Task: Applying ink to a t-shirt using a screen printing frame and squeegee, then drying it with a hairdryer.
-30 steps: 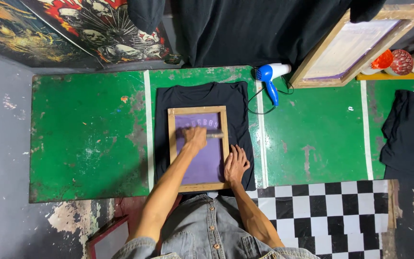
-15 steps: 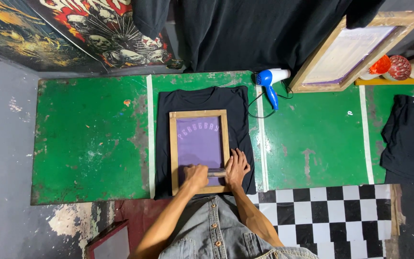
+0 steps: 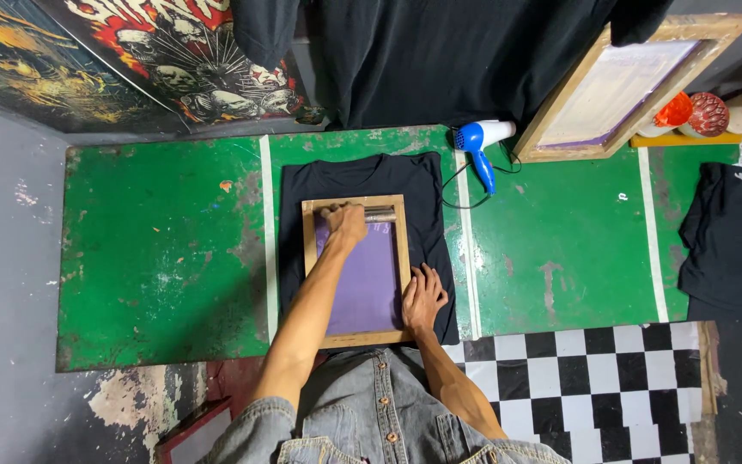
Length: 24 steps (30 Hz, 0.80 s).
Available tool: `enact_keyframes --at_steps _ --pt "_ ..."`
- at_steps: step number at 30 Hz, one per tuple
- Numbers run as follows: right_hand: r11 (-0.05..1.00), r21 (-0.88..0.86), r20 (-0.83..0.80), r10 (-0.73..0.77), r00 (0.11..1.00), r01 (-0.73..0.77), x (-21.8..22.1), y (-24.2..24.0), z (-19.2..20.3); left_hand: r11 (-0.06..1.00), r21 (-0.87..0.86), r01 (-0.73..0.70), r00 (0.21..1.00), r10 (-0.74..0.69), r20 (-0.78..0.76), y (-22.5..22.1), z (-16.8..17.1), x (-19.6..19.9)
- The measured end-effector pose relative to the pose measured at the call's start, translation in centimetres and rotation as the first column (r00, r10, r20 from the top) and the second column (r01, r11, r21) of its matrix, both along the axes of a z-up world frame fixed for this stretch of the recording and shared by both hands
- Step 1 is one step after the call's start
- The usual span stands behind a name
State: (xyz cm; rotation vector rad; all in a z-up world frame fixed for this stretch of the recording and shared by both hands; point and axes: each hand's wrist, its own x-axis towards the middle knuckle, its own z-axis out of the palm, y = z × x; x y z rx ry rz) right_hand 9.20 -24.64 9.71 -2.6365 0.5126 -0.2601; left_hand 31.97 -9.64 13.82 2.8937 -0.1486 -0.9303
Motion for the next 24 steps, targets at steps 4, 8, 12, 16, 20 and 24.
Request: enact_keyframes --at_steps 4,8,12,16,20,24 --pt "0.999 0.004 0.032 -0.032 0.999 0.032 0.2 0.5 1.1 0.999 0.025 -0.02 0.993 0.018 0.113 -0.3 -5.3 -3.4" --pt "1.0 -0.012 0.035 -0.009 0.999 0.01 -0.1 0.3 0.5 0.999 0.013 0.035 0.956 -0.037 0.289 0.0 -2.4 -10.9" --pt "1.0 -0.018 0.063 -0.021 0.998 0.023 -0.1 0.4 0.2 0.993 0.038 0.108 0.941 -0.114 0.318 0.5 -1.1 -19.4" --pt "0.999 -0.026 0.072 -0.046 0.996 0.048 0.1 0.7 0.3 0.985 0.04 0.168 0.955 -0.173 0.24 1.7 -2.2 -25.7" --pt "0.999 -0.042 0.068 -0.015 0.998 0.017 -0.2 0.5 -0.2 0.985 -0.068 0.16 0.986 -0.156 0.059 2.2 -2.8 -25.7" --pt "0.999 -0.036 0.055 -0.025 0.998 0.027 -0.3 0.5 -0.1 0.978 -0.142 0.151 0.988 -0.151 0.01 2.7 -5.6 -24.1"
